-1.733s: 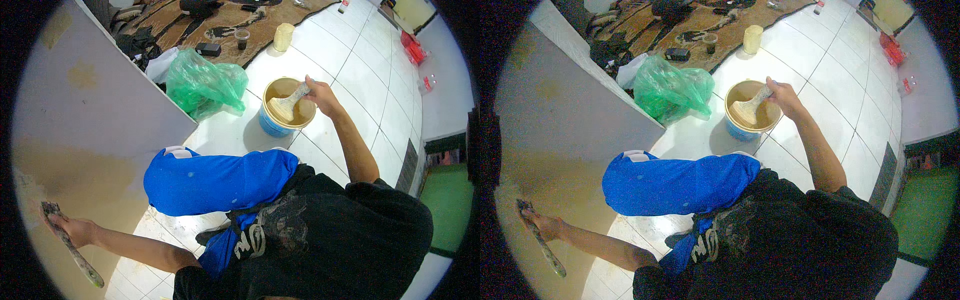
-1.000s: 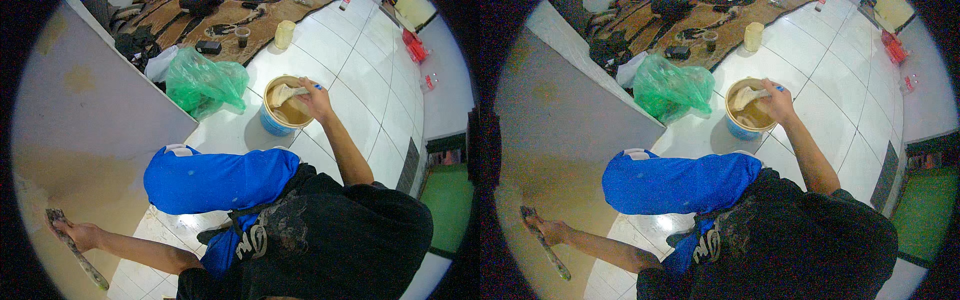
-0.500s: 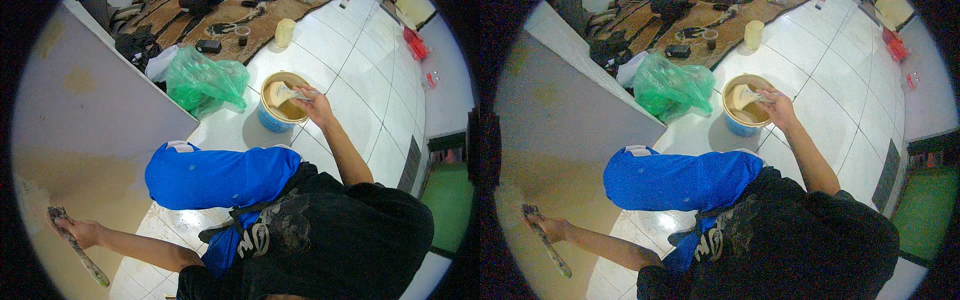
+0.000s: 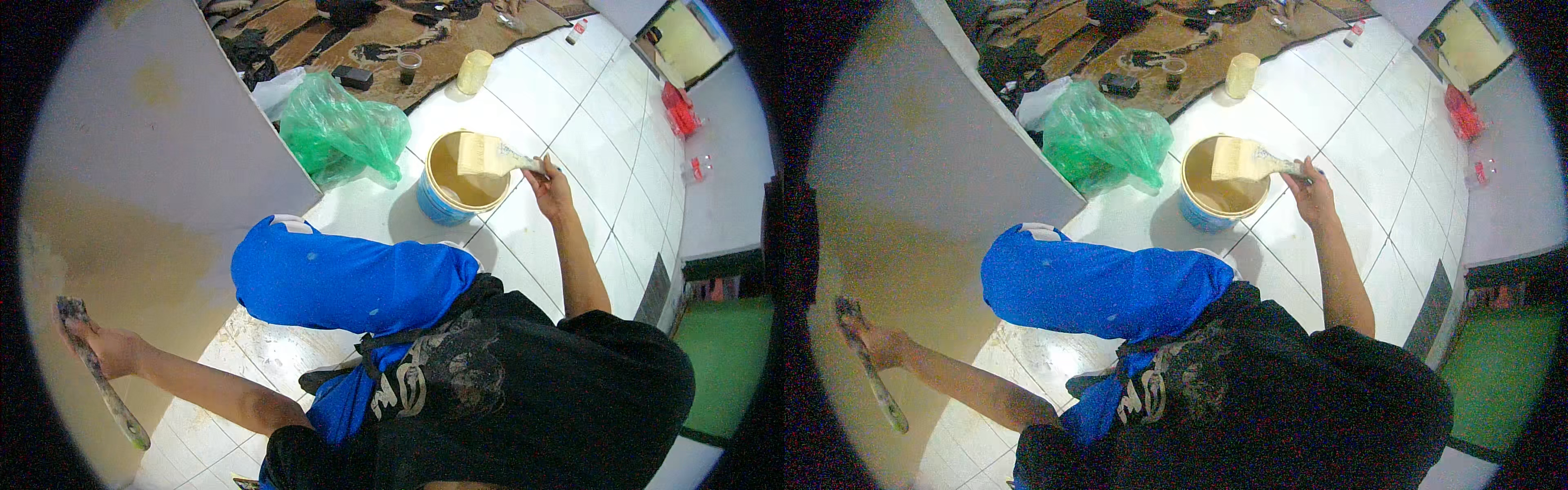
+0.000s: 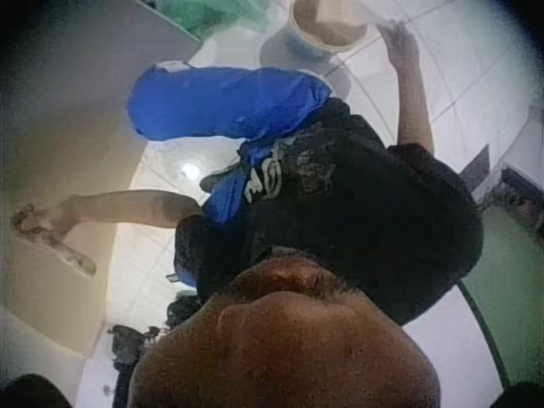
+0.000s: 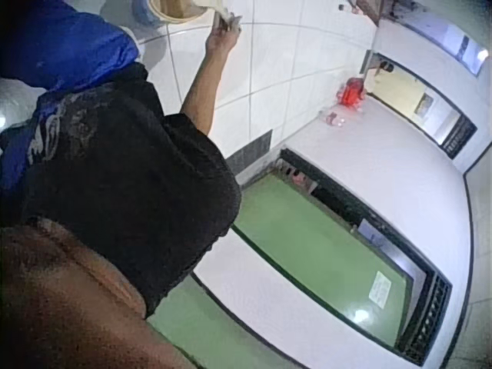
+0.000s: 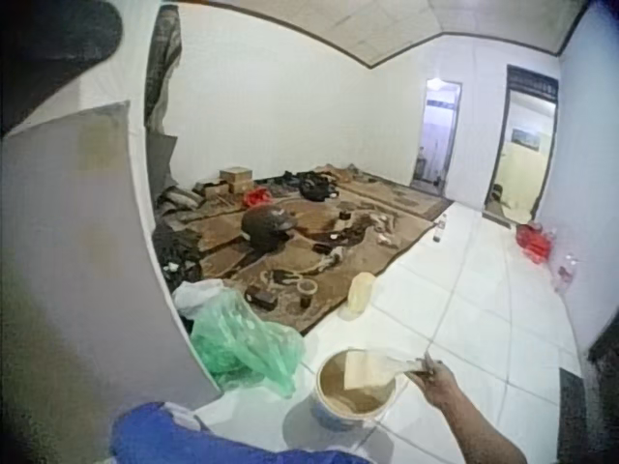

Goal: The person applies plaster to a wall using a putty knife, dips a brush into a bucket, and brushes the wall surface.

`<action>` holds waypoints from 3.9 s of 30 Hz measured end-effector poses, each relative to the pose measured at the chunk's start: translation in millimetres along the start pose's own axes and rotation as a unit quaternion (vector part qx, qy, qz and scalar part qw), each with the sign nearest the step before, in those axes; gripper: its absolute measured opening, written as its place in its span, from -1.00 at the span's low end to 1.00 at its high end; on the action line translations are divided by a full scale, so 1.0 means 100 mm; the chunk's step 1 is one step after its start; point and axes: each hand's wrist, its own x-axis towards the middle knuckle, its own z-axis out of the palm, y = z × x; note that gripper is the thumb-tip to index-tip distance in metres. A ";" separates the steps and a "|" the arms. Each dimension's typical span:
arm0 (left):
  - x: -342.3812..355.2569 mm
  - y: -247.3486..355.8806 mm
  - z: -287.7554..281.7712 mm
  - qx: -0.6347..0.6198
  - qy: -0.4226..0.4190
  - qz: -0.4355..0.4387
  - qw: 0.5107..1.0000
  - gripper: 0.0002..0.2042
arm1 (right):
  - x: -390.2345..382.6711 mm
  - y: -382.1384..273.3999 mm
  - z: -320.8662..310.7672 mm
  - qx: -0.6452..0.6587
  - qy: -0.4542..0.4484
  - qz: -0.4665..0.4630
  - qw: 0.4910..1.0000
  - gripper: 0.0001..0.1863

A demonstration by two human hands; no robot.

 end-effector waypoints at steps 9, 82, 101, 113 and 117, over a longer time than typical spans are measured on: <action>0.08 -0.02 -0.01 -0.048 0.009 -0.004 0.999 -0.73 | 0.08 0.26 -0.29 0.233 -0.006 0.053 0.971 -0.46; 0.49 0.49 -0.88 -0.255 0.276 -0.133 0.917 -0.71 | -3.99 0.89 6.14 -0.381 -0.467 -0.792 -0.101 -0.76; 0.47 0.44 -0.85 -0.249 0.321 -0.138 0.903 -0.67 | -3.80 0.04 6.41 -0.395 -0.482 -0.779 0.073 -0.60; 0.52 0.48 -0.82 -0.261 0.331 -0.155 0.894 -0.75 | -3.85 -0.01 6.41 -0.435 -0.396 -0.808 0.045 -0.78; 0.51 0.47 -0.85 -0.276 0.310 -0.137 0.899 -0.74 | -3.85 0.13 6.39 -0.403 -0.372 -0.836 0.022 -0.87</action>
